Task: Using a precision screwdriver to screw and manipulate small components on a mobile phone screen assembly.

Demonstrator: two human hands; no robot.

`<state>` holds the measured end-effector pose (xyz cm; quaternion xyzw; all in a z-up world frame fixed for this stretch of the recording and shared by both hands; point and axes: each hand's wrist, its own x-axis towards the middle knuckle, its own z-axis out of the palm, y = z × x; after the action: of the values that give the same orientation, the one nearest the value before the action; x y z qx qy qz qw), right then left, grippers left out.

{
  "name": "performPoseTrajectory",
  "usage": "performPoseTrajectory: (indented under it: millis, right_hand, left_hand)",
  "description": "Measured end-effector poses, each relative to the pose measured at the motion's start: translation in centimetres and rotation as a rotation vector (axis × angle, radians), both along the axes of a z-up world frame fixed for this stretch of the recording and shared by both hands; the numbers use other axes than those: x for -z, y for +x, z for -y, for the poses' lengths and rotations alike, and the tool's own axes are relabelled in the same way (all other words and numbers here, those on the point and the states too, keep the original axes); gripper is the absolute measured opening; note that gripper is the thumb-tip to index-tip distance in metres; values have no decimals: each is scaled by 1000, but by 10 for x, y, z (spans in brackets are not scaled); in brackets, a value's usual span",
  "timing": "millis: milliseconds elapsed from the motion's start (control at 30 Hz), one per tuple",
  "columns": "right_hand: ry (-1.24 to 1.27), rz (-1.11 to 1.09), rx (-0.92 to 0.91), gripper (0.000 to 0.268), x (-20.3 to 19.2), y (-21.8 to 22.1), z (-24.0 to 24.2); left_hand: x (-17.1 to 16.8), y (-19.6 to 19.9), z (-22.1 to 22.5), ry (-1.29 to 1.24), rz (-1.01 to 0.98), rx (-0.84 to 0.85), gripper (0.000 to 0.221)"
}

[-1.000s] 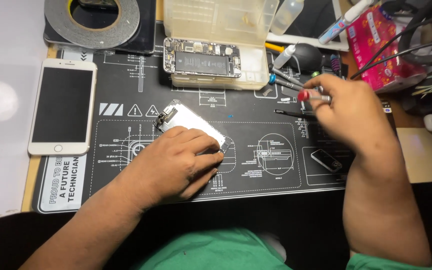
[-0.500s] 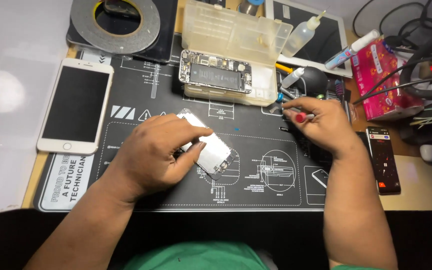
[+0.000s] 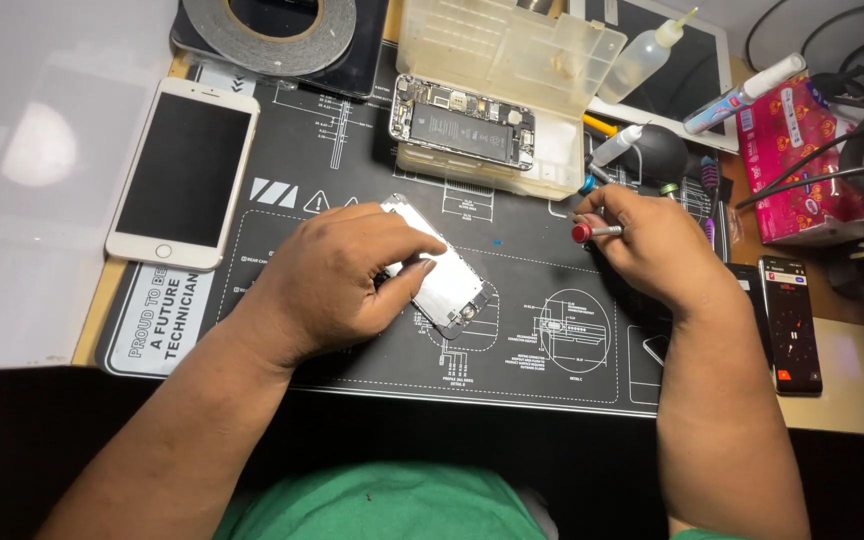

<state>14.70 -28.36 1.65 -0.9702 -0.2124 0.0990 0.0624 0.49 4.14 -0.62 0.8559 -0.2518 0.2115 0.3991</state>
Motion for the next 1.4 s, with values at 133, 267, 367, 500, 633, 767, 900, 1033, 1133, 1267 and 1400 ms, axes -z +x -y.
performPoseTrajectory:
  millis: [133,267,367,500,633,767,900,1033,1133,1267,1400]
  right_hand:
    - [42,10,-82,14,3,-3,9]
    - [329,125,-238,6,-12,-18,3]
    - [567,3,-266,7,-19,-34,-8]
    - [772,-314,-312,14,-2,-42,-22]
    - [563,-293,-550,20,-13,-53,-53]
    - [614,-502,-571,21,-12,-61,-59]
    - [697,-703,-267,23,-4,-63,-58]
    - [751,-804,-18,10,-1,-65,-63]
    - [740,-799,-11,13,-1,-66,-68]
    - [703,-812,-31,13,-4,-72,-72]
    - [684,-752,42,13,1,-75,-72]
  left_hand:
    - [2,0,0,3,7,-7,13]
    - [1,-1,-2,-14,-4,-10,15]
    - [-2,-1,-1,-15,1,9,14]
    - [0,-2,0,15,-20,50,16]
    - [2,-2,-1,101,-59,64,14]
    - [9,-2,-3,151,9,68,10]
    - [9,-1,-4,273,40,120,19]
    - [10,0,2,322,70,191,22]
    - [8,-1,5,362,69,241,22]
    - [9,-3,8,286,75,274,14]
    - [10,-2,8,288,68,284,13]
